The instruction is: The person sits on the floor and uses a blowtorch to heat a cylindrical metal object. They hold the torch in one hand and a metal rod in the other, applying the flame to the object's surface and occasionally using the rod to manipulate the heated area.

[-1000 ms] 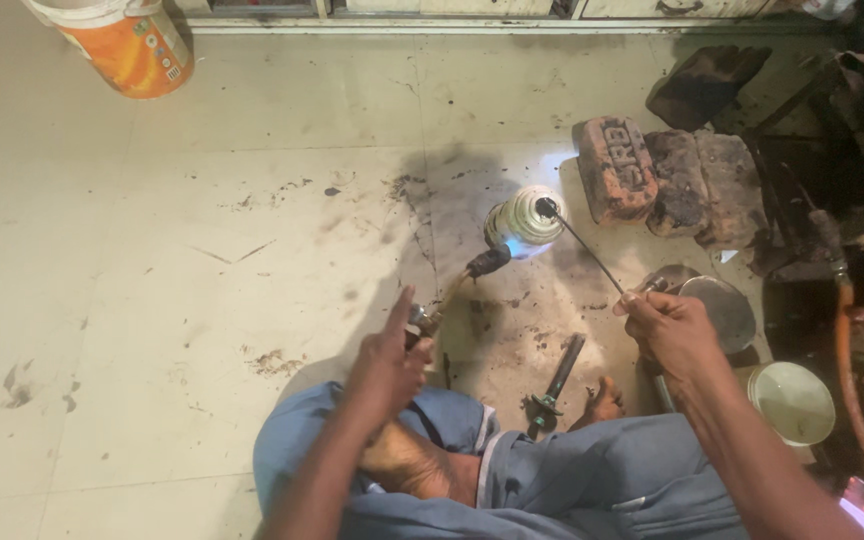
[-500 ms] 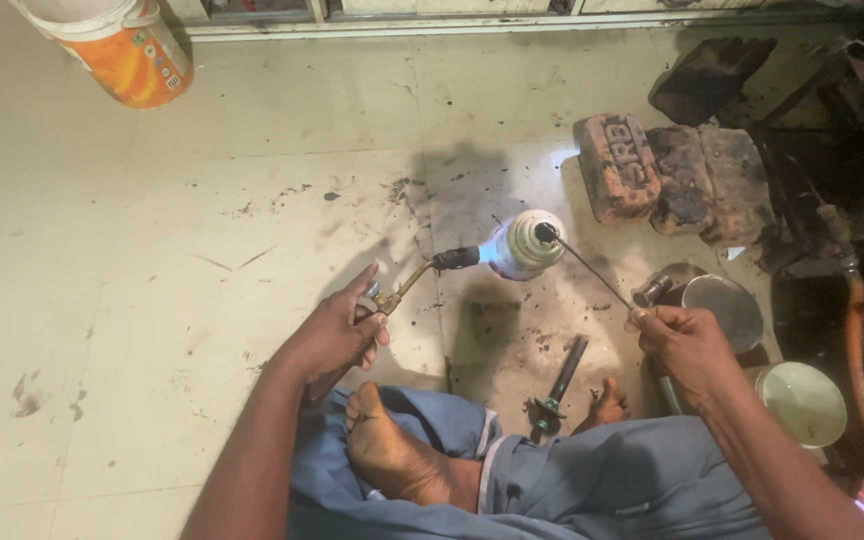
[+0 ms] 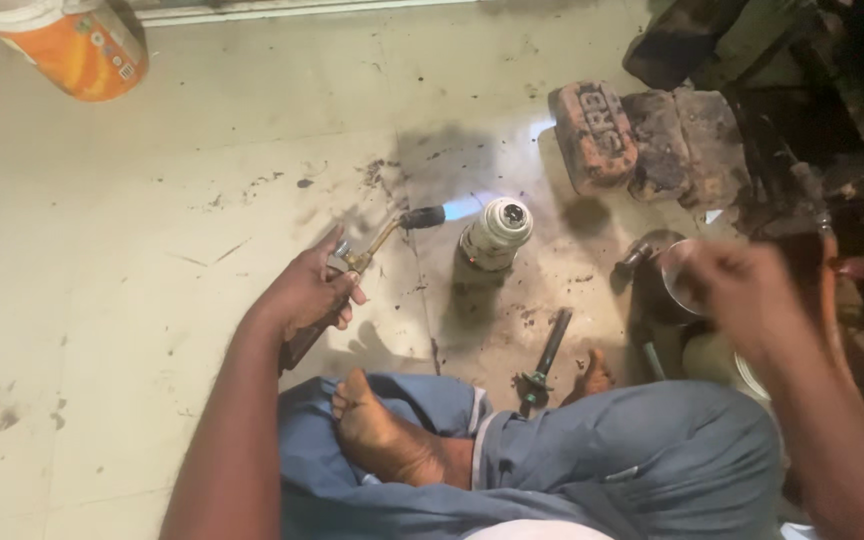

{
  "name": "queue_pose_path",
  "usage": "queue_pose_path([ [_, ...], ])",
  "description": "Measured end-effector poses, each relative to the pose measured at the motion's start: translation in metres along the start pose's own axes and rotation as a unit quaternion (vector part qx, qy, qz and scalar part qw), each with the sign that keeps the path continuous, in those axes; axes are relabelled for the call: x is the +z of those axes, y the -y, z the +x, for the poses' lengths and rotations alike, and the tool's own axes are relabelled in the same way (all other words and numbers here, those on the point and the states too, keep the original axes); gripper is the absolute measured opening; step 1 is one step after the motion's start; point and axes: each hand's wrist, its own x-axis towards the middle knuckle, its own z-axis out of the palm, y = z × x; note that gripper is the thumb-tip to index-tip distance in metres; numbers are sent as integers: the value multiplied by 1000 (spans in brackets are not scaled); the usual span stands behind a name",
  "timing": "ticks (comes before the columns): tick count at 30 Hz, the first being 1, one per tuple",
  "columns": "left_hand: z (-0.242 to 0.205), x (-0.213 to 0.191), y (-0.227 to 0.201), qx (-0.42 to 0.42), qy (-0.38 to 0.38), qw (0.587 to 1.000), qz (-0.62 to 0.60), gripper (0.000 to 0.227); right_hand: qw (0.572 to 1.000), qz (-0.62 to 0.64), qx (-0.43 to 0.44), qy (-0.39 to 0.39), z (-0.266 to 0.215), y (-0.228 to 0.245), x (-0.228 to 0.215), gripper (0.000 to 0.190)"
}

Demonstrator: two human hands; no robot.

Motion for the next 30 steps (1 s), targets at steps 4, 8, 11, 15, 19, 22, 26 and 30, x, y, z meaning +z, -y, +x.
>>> queue_pose_path([
  [4,-5,3,-3,35,6,999,11,81,990,-109,-84,28,13,-44,32,23],
  [8,-19,11,-3,35,-5,999,-2,81,952,-200,-232,-2,34,-70,49,47],
  [11,-26,10,-6,27,-7,999,15,81,931,-253,-262,-12,48,-64,56,35],
  [15,-30,13,-2,15,-11,1000,-16,81,948,-245,-203,8,51,-62,67,29],
  [19,-27,13,0,5,-11,1000,-3,81,939,-231,-254,9,62,-63,74,38],
  [22,-21,16,0,6,-9,1000,-13,82,952,-239,-188,21,69,-68,81,42],
  [26,-13,19,0,-1,-13,1000,3,81,932,-309,-189,2,70,-62,87,29],
  [30,-7,23,-1,6,-1,1000,-18,82,924,-340,-173,16,68,-38,78,39],
])
